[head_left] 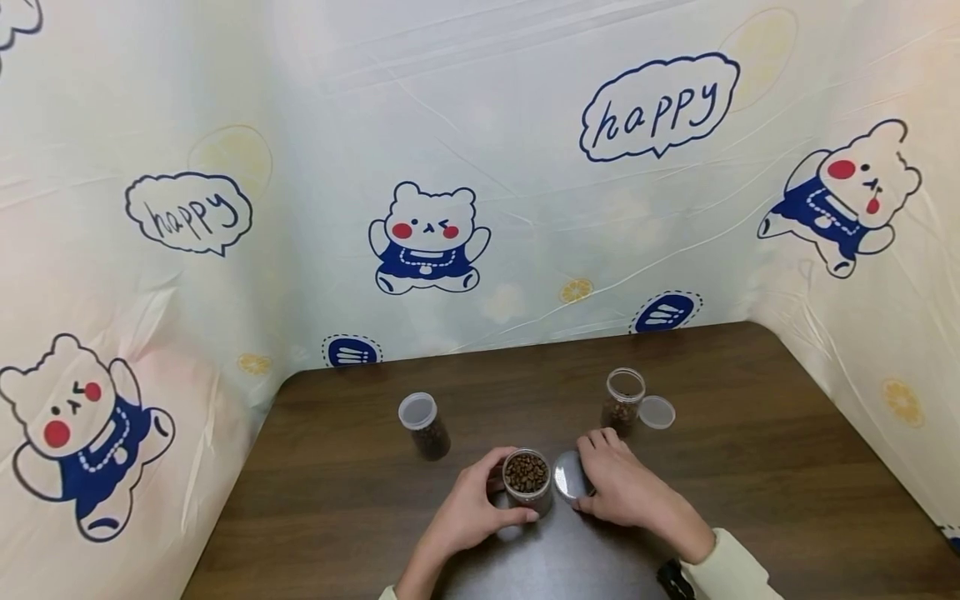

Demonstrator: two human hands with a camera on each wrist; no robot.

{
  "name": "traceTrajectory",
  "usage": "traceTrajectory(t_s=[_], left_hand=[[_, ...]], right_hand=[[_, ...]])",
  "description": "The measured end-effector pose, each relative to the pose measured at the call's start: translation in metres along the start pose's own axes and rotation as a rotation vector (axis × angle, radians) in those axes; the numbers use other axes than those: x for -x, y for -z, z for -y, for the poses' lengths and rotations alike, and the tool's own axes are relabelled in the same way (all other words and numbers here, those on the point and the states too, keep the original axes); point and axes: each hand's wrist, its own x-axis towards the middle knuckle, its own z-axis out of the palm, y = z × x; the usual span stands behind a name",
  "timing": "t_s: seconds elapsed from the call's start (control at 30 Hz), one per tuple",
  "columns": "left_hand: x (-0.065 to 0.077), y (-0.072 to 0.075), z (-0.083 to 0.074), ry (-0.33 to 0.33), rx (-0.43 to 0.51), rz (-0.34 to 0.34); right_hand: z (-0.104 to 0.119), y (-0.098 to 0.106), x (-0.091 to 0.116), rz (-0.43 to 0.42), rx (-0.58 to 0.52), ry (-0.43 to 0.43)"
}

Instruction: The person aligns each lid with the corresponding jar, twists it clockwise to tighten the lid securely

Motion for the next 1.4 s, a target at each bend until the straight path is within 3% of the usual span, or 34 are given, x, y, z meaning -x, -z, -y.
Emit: traceTrajectory(t_s=[0.5,0.67,0.97,1.4], left_hand=[[-0.001,0.001,-0.003,0.008,-0.016,0.013],[0.0,0.001,-0.004,0.008,-0.008,0.019],[-0.001,0.002,-0.003,-0.001,-0.006,0.019],[0.0,0.002,-0.001,0.007,-0.023,0.037]], right_hand=[[0.003,0.019,-0.012,-0.188,-0.145,0.154],[0.002,0.024,-0.012,-0.135,-0.246,0.191],[0.007,0.035,-0.013,-0.041,-0.325,0.273],[0.023,0.031,-0.021,-0.003,-0.311,0.334]])
